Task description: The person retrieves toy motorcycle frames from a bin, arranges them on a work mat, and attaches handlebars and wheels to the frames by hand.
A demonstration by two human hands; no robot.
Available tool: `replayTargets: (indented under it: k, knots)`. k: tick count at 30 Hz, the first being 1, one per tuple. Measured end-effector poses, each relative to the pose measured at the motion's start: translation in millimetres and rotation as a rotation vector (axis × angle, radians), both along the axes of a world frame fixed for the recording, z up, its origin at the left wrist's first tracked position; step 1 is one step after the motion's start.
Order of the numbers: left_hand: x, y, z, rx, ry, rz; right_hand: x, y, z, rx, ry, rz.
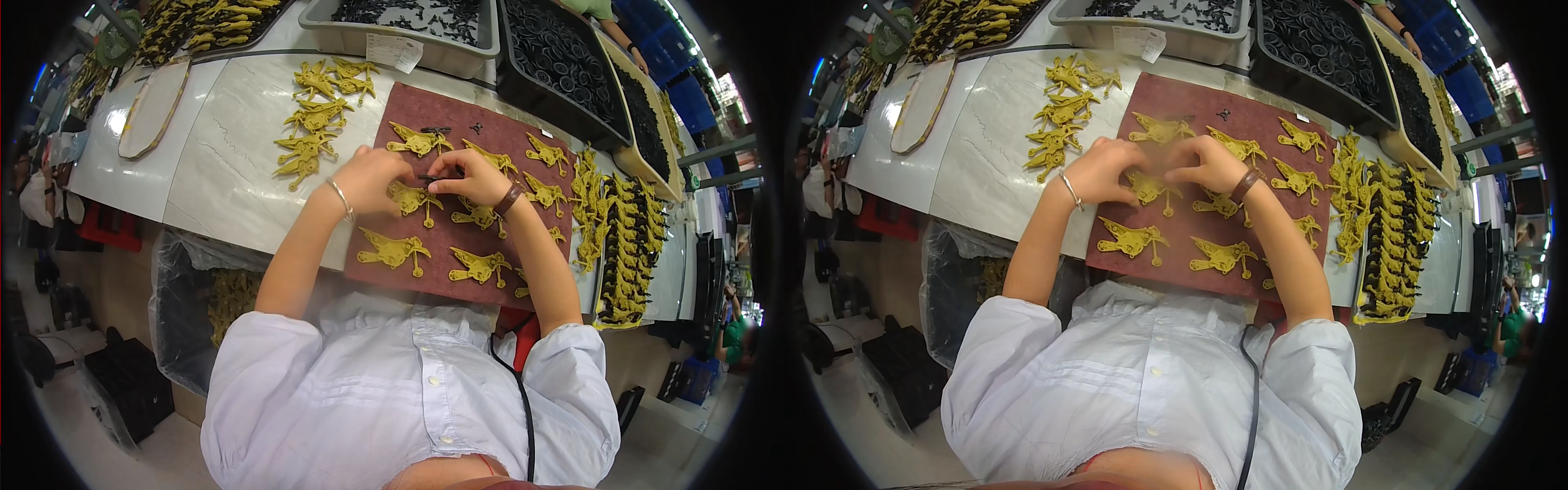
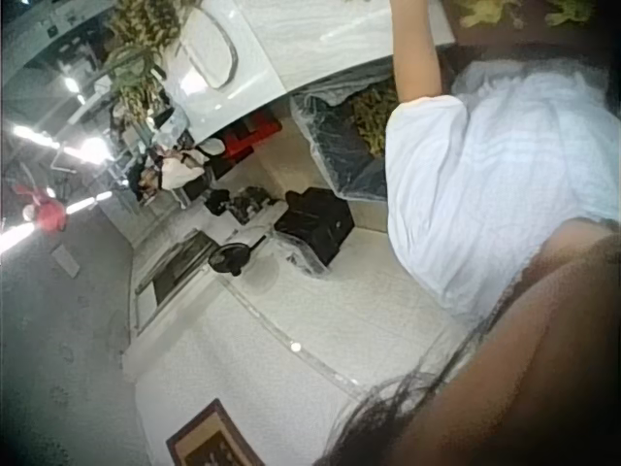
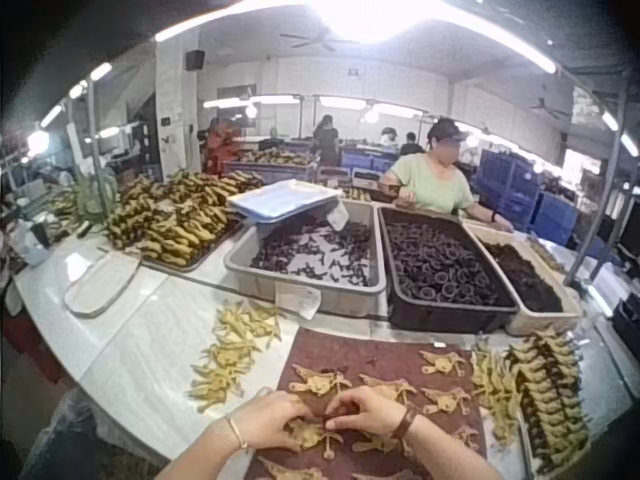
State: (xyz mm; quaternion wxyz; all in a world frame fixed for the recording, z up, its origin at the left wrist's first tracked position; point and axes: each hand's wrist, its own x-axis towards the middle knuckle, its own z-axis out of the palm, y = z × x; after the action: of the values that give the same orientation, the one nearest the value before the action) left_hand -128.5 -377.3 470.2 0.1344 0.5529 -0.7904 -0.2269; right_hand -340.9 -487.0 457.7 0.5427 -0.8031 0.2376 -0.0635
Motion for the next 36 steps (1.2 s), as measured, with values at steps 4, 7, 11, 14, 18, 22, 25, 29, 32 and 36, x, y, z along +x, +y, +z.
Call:
replayTargets:
  k: [4, 7, 11, 14, 18, 22, 25, 29, 32, 36]
  knots:
    - [-0.3, 11.5, -27.4, -0.088, 0.137, 0.052, 0.9, 2.8, -5.8, -0.052, 0.020, -0.048]
    - [-0.1, 15.9, -31.4, -0.116, 0.155, 0.065, 0.6, 8.4, -2.1, -0.059, -0.043, -0.075]
    - [1.6, 3.9, -27.5, -0.015, 0.394, 0.079, -6.3, 9.6, -7.4, -0.077, -0.091, -0.142]
    - [-1.1, -20.3, -33.6, -0.121, 0.588, 0.269, -10.2, 8.0, -13.5, 0.178, -0.177, -0.274]
    - [4.0, -51.1, -49.6, -0.398, 0.135, 0.215, -12.0, 13.9, -2.2, 0.491, -0.296, -0.525]
    - [6.6, -55.3, -52.8, -0.369, 0.001, 0.148, -19.6, 17.3, 3.6, 0.709, -0.345, -0.546]
    - [6.4, -51.9, -51.3, -0.406, -0.020, 0.120, -25.7, 16.5, 4.3, 0.758, -0.350, -0.532]
    - [10.1, -40.9, -42.8, -0.454, -0.006, 0.090, -27.7, 18.5, 5.2, 0.751, -0.338, -0.511]
    - [14.8, -36.2, -47.4, -0.442, -0.010, 0.086, -26.5, 19.5, 3.0, 0.785, -0.341, -0.500]
    - [14.4, -36.2, -52.3, -0.467, 0.029, 0.094, -25.9, 16.0, -2.8, 0.828, -0.343, -0.457]
